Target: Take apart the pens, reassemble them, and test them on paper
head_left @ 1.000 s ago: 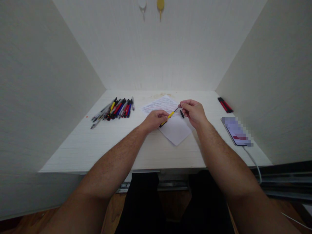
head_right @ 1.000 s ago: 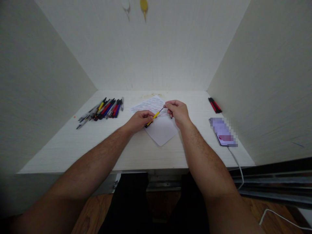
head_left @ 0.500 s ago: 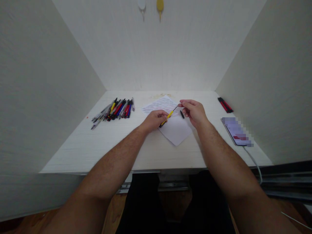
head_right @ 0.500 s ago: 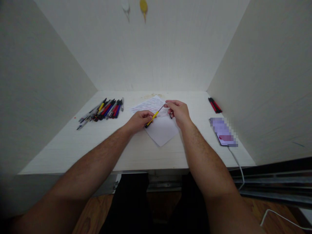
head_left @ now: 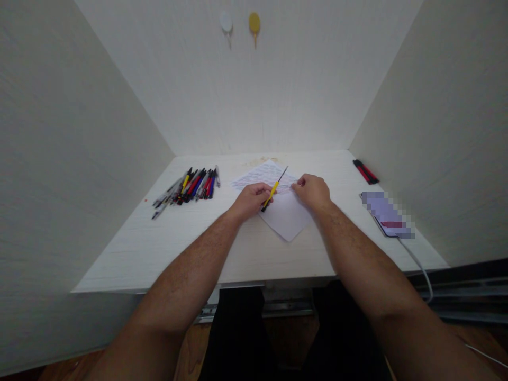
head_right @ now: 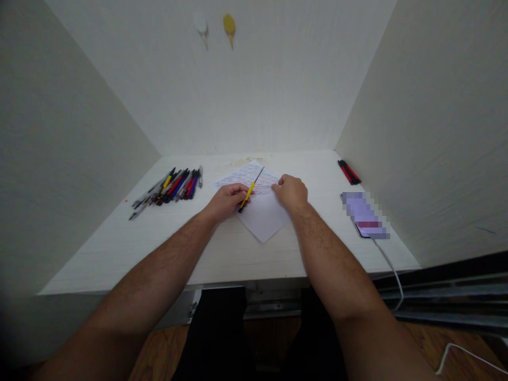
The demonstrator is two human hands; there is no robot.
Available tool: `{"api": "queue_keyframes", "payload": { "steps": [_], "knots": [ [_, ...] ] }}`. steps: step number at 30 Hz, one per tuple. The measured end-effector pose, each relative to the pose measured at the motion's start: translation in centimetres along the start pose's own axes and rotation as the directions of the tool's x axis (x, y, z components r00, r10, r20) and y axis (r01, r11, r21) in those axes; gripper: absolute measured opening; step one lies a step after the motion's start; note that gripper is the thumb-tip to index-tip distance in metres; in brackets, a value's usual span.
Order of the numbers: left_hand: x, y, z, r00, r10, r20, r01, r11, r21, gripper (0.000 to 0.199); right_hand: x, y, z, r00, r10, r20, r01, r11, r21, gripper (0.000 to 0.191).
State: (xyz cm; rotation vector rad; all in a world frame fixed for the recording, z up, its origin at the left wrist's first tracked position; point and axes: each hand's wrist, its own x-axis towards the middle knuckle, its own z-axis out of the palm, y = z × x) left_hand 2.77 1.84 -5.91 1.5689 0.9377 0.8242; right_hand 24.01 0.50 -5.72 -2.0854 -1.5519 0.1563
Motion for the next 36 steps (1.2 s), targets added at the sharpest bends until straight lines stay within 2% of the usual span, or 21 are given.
{"api": "queue_keyframes", "payload": {
  "steps": [4,9,13,16,19,22,24,26,30,36],
  "knots": [
    [-0.1,0.3,0.1,1.0,-0.01,0.002,0.01,1.0,-0.017,0.021,0.1,0.2,0.5,0.998,-0.028,0.056,0.033,0.996,-0.084,0.03],
    [-0.2,0.5,0.2,1.0,-0.017,0.009,0.018,0.999,-0.035,0.019,0.1,0.2,0.8,0.994,-0.063,0.087,0.072,0.992,-0.106,0.025],
    [-0.3,0.5,0.2,1.0,-0.018,0.009,0.019,0.999,-0.048,0.018,0.1,-0.2,0.5,0.996,-0.05,0.074,0.05,0.999,0.009,0.022],
    [-0.3,0.6,0.2,1.0,-0.021,0.005,0.021,0.998,-0.051,0.017,0.3,-0.4,0.4,0.998,-0.055,0.042,0.045,0.978,0.205,0.017],
    [-0.4,0.7,0.2,1.0,-0.028,0.004,0.028,0.998,-0.059,0.016,0.4,-0.7,0.3,0.998,-0.043,0.038,0.018,0.865,0.501,0.013],
    [-0.4,0.9,0.2,0.999,-0.039,0.015,0.04,0.996,-0.079,0.016,0.2,-1.2,-0.1,0.991,-0.035,0.131,-0.078,0.641,0.764,0.015],
    [-0.5,0.9,0.2,0.999,-0.044,0.025,0.046,0.995,-0.088,0.016,-0.2,-1.7,-0.5,0.978,-0.077,0.192,-0.129,0.5,0.857,0.016],
    [-0.5,1.0,0.3,0.999,-0.041,0.036,0.044,0.995,-0.086,0.016,-0.6,-2.0,-0.7,0.968,-0.134,0.214,-0.143,0.405,0.903,0.018],
    [-0.6,1.1,0.3,0.998,-0.037,0.049,0.04,0.997,-0.069,0.016,-1.1,-2.3,-0.9,0.955,-0.205,0.216,-0.141,0.327,0.934,0.023],
    [-0.6,1.0,0.4,0.997,-0.044,0.064,0.048,0.997,-0.057,0.017,-1.3,-2.5,-0.7,0.95,-0.227,0.216,-0.138,0.316,0.939,0.026]
  ]
}}
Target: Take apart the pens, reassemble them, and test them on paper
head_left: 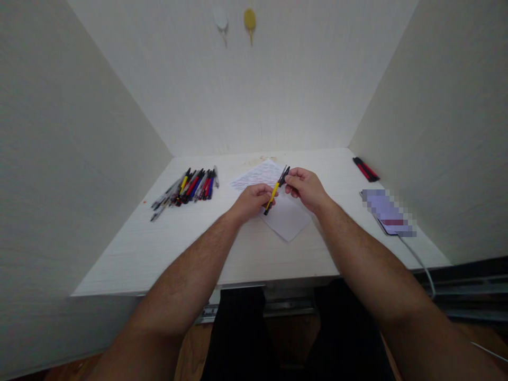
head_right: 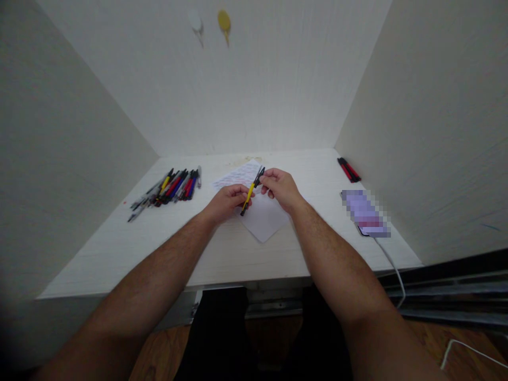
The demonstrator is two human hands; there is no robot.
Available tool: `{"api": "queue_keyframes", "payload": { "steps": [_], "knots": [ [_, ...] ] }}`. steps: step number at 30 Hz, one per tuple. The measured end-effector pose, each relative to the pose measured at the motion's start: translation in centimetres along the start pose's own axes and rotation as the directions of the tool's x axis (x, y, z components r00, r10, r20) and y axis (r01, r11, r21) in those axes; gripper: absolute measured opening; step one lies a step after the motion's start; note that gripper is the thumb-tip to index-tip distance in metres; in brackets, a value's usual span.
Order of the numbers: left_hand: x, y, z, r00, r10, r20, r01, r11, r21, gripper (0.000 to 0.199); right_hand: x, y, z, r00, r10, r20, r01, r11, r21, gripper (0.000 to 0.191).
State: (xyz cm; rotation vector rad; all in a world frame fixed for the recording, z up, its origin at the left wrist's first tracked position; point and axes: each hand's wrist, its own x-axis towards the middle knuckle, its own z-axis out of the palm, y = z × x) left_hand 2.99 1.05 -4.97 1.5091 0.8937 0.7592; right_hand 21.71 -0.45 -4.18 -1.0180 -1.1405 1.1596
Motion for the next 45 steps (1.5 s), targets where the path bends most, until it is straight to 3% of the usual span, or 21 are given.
{"api": "queue_keyframes", "payload": {
  "steps": [14,18,22,27,33,45],
  "knots": [
    [-0.2,0.4,0.1,1.0,0.007,-0.003,-0.007,1.0,0.013,0.018,0.0,0.1,0.1,1.0,0.001,0.004,-0.001,1.0,-0.003,0.025],
    [-0.1,0.3,0.2,1.0,0.008,-0.005,-0.008,0.999,0.045,0.015,0.0,-0.2,-0.1,0.996,0.031,-0.085,-0.035,0.998,-0.046,0.022],
    [0.2,-0.1,0.3,0.999,0.033,-0.033,-0.031,0.998,0.061,0.013,0.7,-0.6,-1.0,0.974,-0.036,-0.225,0.016,0.996,-0.09,0.018],
    [0.2,-0.2,0.5,1.0,0.013,-0.01,-0.012,0.996,0.092,0.012,1.5,-0.9,-2.1,0.949,-0.063,-0.309,0.049,0.997,-0.053,0.018],
    [0.1,-0.1,0.5,1.0,0.013,-0.001,-0.013,0.994,0.111,0.012,1.8,-1.0,-2.3,0.94,-0.071,-0.333,0.081,0.997,0.018,0.02],
    [0.1,-0.3,0.3,1.0,0.006,0.016,-0.008,0.991,0.136,0.014,2.3,-0.4,-2.7,0.919,-0.147,-0.365,0.15,0.988,-0.019,0.023]
  ]
}}
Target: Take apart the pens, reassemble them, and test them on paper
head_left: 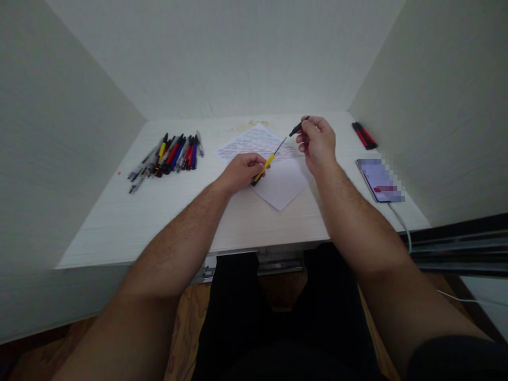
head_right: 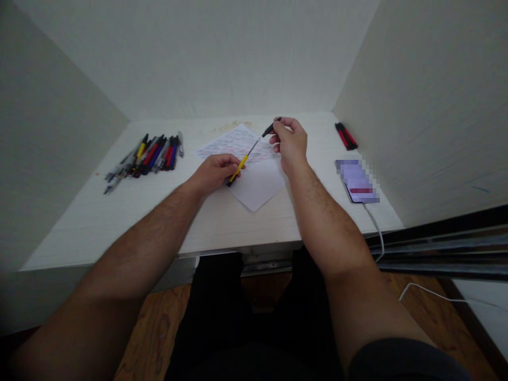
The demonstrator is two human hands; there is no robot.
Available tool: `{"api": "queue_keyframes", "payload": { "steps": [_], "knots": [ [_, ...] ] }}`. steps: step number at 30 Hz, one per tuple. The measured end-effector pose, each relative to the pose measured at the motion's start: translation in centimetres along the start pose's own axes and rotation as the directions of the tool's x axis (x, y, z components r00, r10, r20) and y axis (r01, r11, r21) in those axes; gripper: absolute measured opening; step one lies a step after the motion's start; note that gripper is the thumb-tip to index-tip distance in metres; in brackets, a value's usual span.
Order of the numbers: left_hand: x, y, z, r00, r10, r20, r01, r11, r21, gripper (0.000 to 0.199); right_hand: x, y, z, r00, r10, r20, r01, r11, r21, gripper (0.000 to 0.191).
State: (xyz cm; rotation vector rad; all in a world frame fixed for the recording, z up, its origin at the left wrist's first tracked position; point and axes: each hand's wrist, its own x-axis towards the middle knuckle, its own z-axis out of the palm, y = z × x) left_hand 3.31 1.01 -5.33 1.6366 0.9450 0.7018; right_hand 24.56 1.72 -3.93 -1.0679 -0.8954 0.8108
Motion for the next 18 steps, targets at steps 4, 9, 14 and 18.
{"api": "queue_keyframes", "payload": {
  "steps": [4,9,14,18],
  "knots": [
    [0.1,-0.3,-0.1,1.0,0.005,-0.003,-0.005,1.0,0.017,0.016,-0.2,-0.4,0.2,0.999,0.024,-0.031,-0.023,0.999,0.033,0.019],
    [0.1,-0.5,-0.4,0.999,0.004,0.036,-0.005,0.999,0.034,0.022,-0.7,-0.8,0.5,0.994,0.086,-0.073,-0.078,0.991,0.108,0.017],
    [0.0,-0.5,-0.4,0.999,0.023,0.023,-0.024,0.999,0.048,0.025,-0.9,-0.9,0.6,0.995,0.076,-0.068,-0.067,0.989,0.13,0.02],
    [0.1,-0.6,-0.5,0.999,0.036,0.028,-0.038,0.998,0.056,0.025,-1.0,-0.9,0.6,0.995,0.075,-0.07,-0.066,0.99,0.123,0.021]
  ]
}}
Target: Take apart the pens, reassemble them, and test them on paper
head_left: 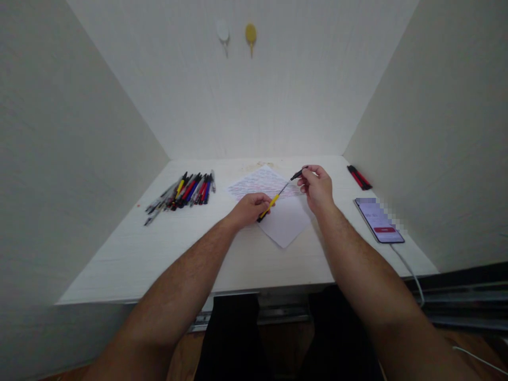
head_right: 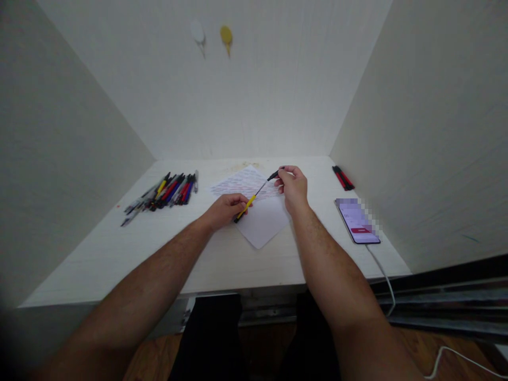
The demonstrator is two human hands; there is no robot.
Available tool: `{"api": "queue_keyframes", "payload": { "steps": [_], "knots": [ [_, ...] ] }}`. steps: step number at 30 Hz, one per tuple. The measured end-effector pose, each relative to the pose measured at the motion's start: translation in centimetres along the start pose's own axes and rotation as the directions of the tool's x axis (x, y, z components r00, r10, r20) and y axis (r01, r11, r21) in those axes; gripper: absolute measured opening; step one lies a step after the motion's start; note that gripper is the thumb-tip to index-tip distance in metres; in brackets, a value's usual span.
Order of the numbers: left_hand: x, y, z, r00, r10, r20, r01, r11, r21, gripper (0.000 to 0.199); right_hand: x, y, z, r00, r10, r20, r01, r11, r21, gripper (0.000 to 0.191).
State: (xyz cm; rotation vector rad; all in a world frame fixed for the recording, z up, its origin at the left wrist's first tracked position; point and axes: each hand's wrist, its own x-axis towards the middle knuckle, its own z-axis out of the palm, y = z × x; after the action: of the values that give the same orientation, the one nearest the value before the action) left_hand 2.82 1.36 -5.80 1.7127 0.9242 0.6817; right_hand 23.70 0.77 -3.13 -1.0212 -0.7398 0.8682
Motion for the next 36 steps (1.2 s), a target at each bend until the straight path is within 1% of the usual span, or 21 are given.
{"api": "queue_keyframes", "payload": {
  "steps": [3,8,15,20,27,32,36],
  "knots": [
    [0.1,-0.2,-0.1,1.0,-0.006,0.001,0.006,1.0,-0.001,0.026,-0.1,0.1,0.0,1.0,0.002,0.019,-0.002,1.0,-0.006,0.022],
    [0.2,-0.4,-0.1,1.0,-0.015,-0.01,0.015,1.0,0.006,0.027,-0.3,0.5,0.3,0.996,0.026,0.084,-0.025,1.0,-0.016,0.025],
    [0.1,-0.2,0.0,1.0,-0.029,-0.009,0.029,0.998,-0.062,0.028,-1.0,1.0,0.6,0.985,0.067,0.159,-0.057,0.996,-0.065,0.021],
    [0.1,-0.1,0.0,0.999,-0.009,-0.034,0.006,0.998,-0.068,0.028,-1.6,1.4,1.0,0.972,0.086,0.219,-0.071,0.995,-0.074,0.021],
    [0.0,0.0,0.0,0.999,0.01,-0.043,-0.012,0.999,-0.038,0.026,-1.8,1.3,1.2,0.967,0.084,0.239,-0.072,0.996,-0.058,0.027],
    [0.1,-0.3,-0.1,0.999,0.025,-0.033,-0.025,1.0,-0.019,0.027,-1.8,1.3,1.1,0.962,0.1,0.256,-0.085,0.994,-0.068,0.021],
    [0.2,-0.5,-0.3,0.997,0.041,-0.063,-0.039,0.999,0.036,0.029,-1.8,1.2,1.0,0.959,0.095,0.267,-0.08,0.994,-0.069,0.019]
  ]
}}
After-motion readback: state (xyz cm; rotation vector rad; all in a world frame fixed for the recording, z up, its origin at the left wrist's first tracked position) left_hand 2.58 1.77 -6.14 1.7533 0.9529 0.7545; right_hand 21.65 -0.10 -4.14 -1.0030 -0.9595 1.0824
